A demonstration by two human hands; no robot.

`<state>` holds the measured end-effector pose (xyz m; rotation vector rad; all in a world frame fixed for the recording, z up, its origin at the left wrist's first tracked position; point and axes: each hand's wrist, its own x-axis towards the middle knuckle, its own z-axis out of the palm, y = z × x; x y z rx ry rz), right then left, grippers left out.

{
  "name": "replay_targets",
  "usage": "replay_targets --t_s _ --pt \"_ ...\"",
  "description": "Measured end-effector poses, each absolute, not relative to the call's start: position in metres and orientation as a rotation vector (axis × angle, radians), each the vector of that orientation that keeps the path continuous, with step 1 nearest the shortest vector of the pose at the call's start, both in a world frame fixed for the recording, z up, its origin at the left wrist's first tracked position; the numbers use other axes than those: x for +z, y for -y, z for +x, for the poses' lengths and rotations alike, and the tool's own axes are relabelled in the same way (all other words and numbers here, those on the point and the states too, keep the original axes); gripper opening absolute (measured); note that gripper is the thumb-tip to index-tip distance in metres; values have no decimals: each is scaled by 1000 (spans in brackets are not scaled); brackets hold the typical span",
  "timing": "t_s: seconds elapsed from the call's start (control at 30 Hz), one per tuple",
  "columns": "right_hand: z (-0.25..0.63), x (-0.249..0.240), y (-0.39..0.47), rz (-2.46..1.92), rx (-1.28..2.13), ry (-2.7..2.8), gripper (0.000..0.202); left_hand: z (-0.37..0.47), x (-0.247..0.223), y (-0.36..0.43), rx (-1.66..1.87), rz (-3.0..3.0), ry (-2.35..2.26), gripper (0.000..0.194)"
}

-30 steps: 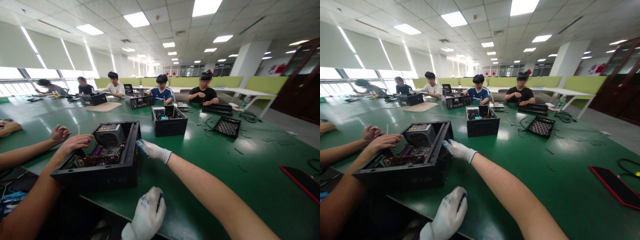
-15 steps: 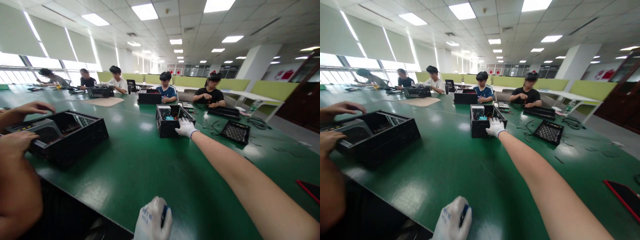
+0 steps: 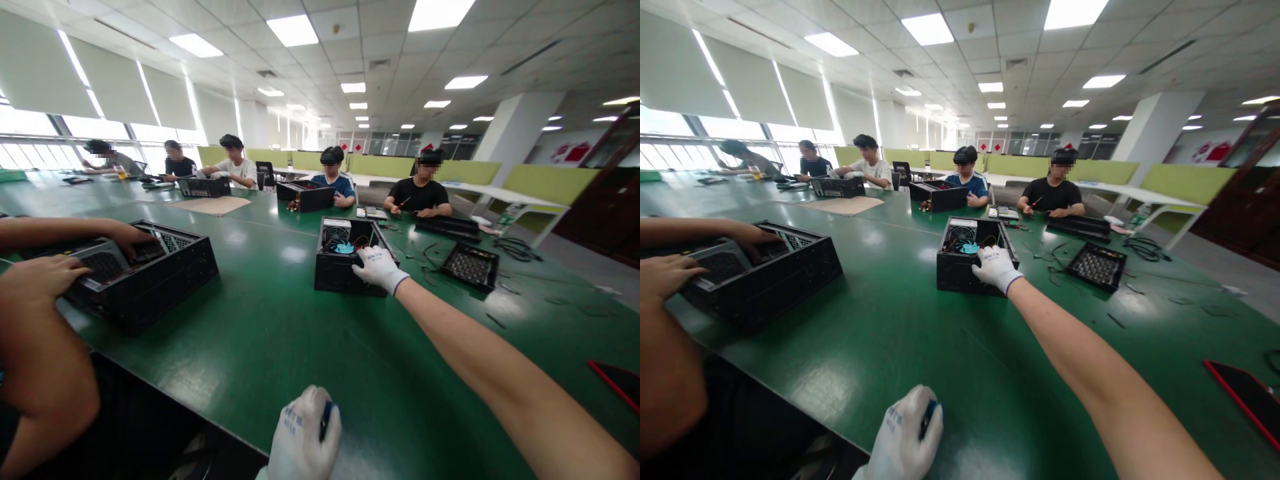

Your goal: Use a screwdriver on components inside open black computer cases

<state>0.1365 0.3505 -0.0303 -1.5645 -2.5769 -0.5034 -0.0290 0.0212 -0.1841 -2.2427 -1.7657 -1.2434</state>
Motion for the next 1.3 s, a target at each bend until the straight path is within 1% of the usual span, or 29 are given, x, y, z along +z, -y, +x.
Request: replay_targets --t_s 0.23,0.37,0.43,0.53,0.63,0.73,0.83,0.97,1.17,1.3 --pt "166 -26 -242 -1340 -470 2638 50 -30 -179 -21 -1258 -2273 1817 11" --pt "189 -26 -182 -1233 -445 2651 48 -30 -167 -15 -1353 -2251 1794 10" --pt "200 -27 -155 -1146 -425 2647 47 -28 -147 -9 -1377 -2269 1747 10" --pt "216 -28 -118 -1011 -364 2642 43 -20 -100 -1 -1349 -2354 1597 7" --pt "227 -26 -86 -928 -269 2669 37 -8 -51 2 -1270 -2385 1511 9" --pt "234 -22 -60 -891 -190 2684 33 3 -23 -3 -1147 -2478 1506 13" --pt "239 -21 -40 -862 -121 2675 30 11 -17 -9 -955 -2556 1520 16" --pt "246 -18 -16 -774 -41 2653 26 18 -23 -1 -772 -2594 1466 17" --pt "251 -4 14 -732 139 2595 19 23 -23 33 -767 -2629 1567 15" --pt "253 15 4 -699 314 2666 20 26 -21 41 -767 -2619 1605 15"
